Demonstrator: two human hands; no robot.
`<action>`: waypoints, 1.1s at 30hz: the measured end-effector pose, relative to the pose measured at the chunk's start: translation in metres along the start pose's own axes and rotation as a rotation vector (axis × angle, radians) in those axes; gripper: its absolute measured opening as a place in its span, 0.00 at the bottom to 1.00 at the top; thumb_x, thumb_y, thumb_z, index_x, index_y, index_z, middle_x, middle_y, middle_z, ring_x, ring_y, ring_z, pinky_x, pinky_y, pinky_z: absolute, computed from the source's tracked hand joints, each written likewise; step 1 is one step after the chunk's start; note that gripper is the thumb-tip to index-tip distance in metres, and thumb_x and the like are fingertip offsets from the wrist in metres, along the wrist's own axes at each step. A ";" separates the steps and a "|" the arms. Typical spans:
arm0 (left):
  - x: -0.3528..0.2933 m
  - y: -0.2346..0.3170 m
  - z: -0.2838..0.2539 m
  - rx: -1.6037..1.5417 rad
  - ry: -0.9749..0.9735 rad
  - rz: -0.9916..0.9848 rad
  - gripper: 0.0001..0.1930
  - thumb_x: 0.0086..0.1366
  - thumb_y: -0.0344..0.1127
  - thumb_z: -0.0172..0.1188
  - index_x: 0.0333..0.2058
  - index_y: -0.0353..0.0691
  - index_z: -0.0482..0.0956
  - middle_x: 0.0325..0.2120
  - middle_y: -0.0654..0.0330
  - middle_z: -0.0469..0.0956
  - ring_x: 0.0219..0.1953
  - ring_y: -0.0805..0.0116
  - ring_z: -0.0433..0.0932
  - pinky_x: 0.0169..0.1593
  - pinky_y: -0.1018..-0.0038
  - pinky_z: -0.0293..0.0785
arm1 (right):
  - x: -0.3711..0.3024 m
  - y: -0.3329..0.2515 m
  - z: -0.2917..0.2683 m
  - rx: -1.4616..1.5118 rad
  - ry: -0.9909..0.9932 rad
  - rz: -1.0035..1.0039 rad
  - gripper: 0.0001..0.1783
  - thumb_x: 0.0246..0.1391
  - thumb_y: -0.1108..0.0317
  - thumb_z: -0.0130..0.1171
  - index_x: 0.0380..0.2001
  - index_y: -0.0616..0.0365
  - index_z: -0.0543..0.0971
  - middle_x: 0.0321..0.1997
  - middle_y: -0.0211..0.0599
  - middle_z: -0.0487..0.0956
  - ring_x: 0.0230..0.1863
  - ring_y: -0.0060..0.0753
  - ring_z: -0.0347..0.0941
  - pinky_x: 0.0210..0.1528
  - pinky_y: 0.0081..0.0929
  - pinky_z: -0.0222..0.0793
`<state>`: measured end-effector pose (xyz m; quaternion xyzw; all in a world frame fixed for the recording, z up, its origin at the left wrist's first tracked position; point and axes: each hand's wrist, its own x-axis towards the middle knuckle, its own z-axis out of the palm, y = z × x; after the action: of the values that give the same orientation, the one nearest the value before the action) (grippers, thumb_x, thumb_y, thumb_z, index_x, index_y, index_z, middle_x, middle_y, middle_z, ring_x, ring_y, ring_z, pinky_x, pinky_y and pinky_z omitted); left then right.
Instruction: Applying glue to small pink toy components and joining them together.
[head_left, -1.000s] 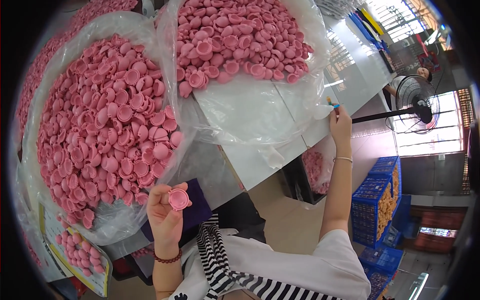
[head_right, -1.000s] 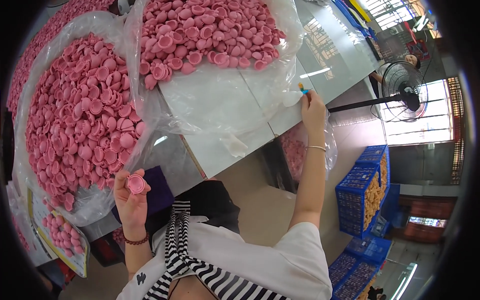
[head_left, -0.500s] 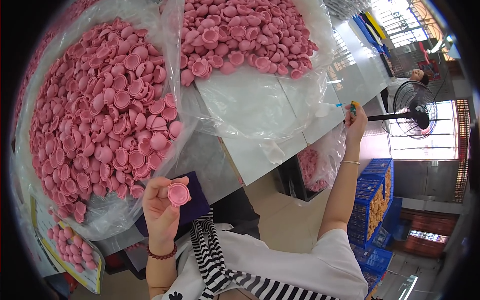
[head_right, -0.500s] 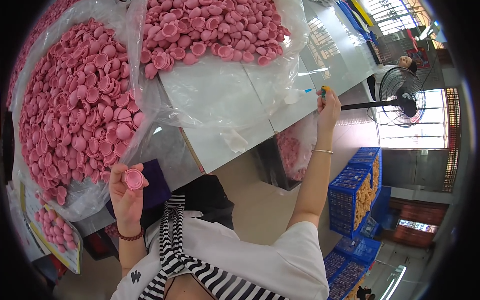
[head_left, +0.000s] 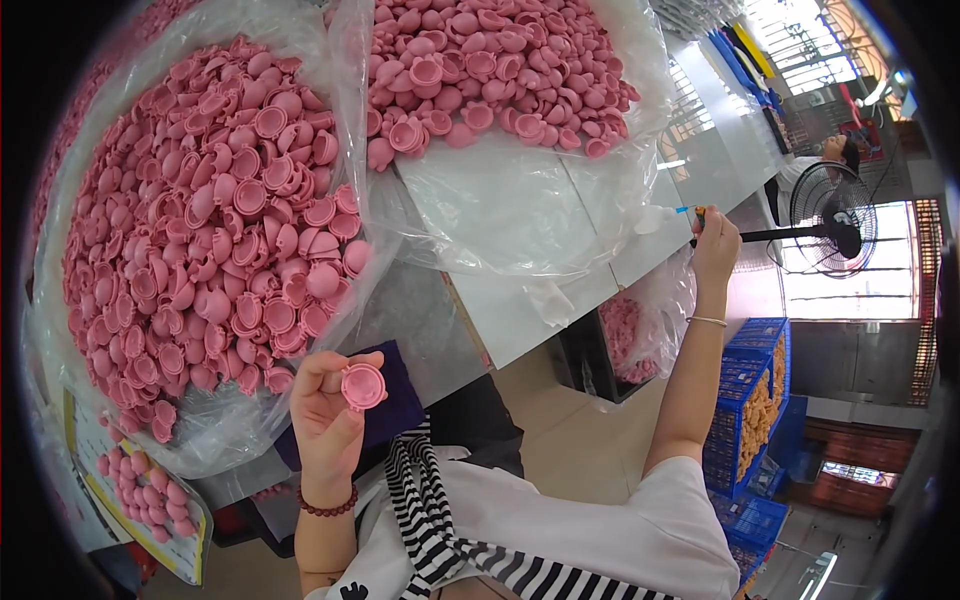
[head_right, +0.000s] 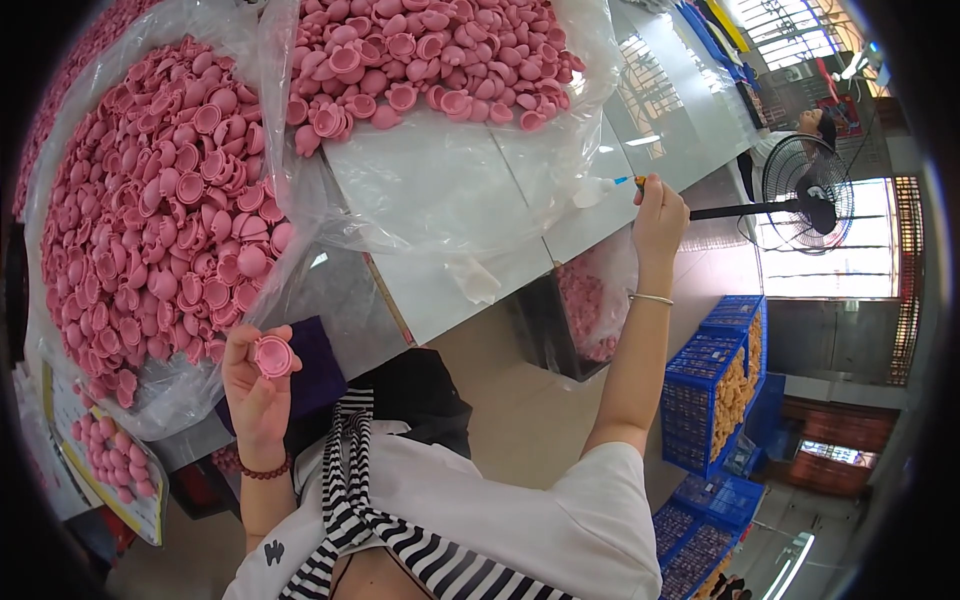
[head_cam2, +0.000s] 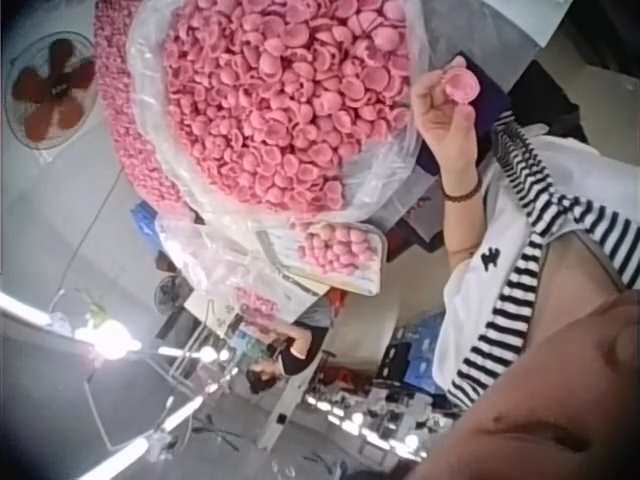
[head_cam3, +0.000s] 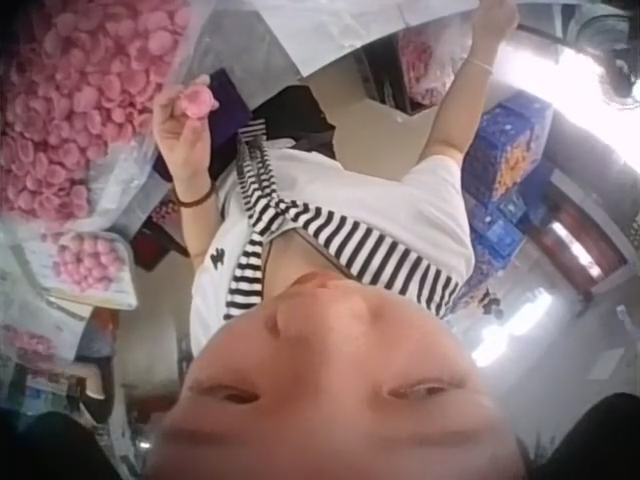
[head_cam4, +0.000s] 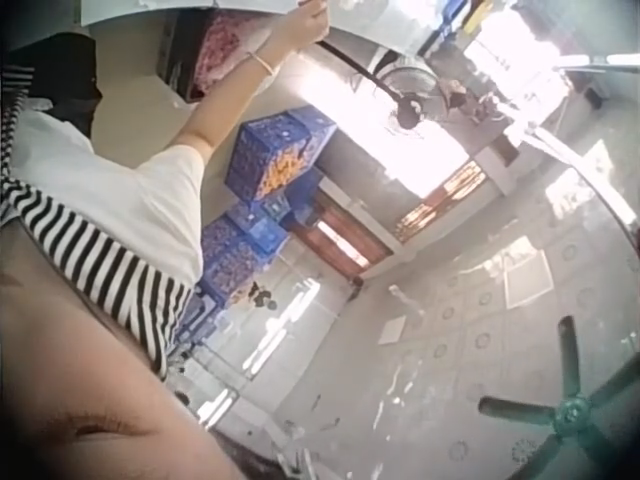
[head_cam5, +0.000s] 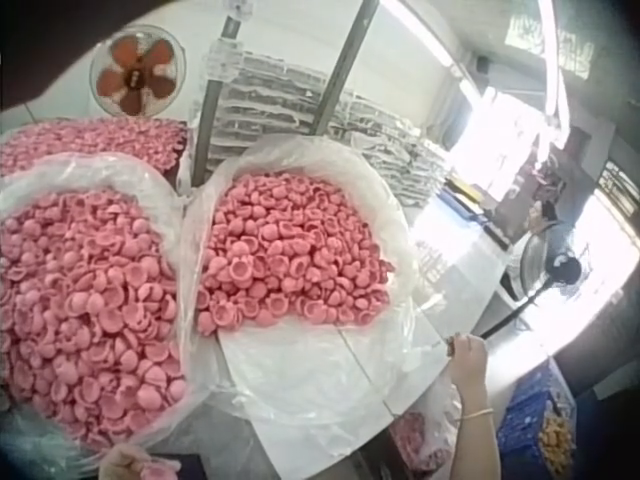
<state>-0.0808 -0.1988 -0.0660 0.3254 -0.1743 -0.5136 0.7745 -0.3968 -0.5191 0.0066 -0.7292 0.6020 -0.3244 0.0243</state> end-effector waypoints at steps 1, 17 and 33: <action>0.000 0.000 0.000 0.002 0.003 0.003 0.30 0.48 0.34 0.66 0.47 0.36 0.61 0.45 0.47 0.70 0.37 0.66 0.75 0.43 0.75 0.71 | 0.000 -0.001 0.000 -0.027 -0.006 0.005 0.24 0.54 0.57 0.41 0.13 0.64 0.71 0.12 0.41 0.69 0.17 0.34 0.66 0.26 0.29 0.60; 0.000 -0.001 -0.002 0.004 -0.004 0.012 0.30 0.47 0.34 0.66 0.47 0.36 0.61 0.44 0.46 0.70 0.37 0.65 0.75 0.43 0.74 0.72 | 0.001 -0.008 -0.004 -0.064 0.005 -0.028 0.24 0.53 0.57 0.41 0.13 0.63 0.71 0.11 0.41 0.69 0.16 0.35 0.66 0.25 0.29 0.60; -0.002 -0.001 -0.003 -0.023 -0.009 0.013 0.29 0.48 0.32 0.65 0.47 0.36 0.61 0.44 0.45 0.69 0.38 0.65 0.74 0.43 0.74 0.72 | 0.002 0.008 -0.001 0.004 -0.010 -0.009 0.25 0.55 0.52 0.42 0.18 0.62 0.74 0.12 0.35 0.68 0.17 0.26 0.64 0.24 0.24 0.59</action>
<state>-0.0800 -0.1966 -0.0690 0.3130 -0.1742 -0.5119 0.7807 -0.4038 -0.5226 0.0049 -0.7333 0.5980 -0.3222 0.0275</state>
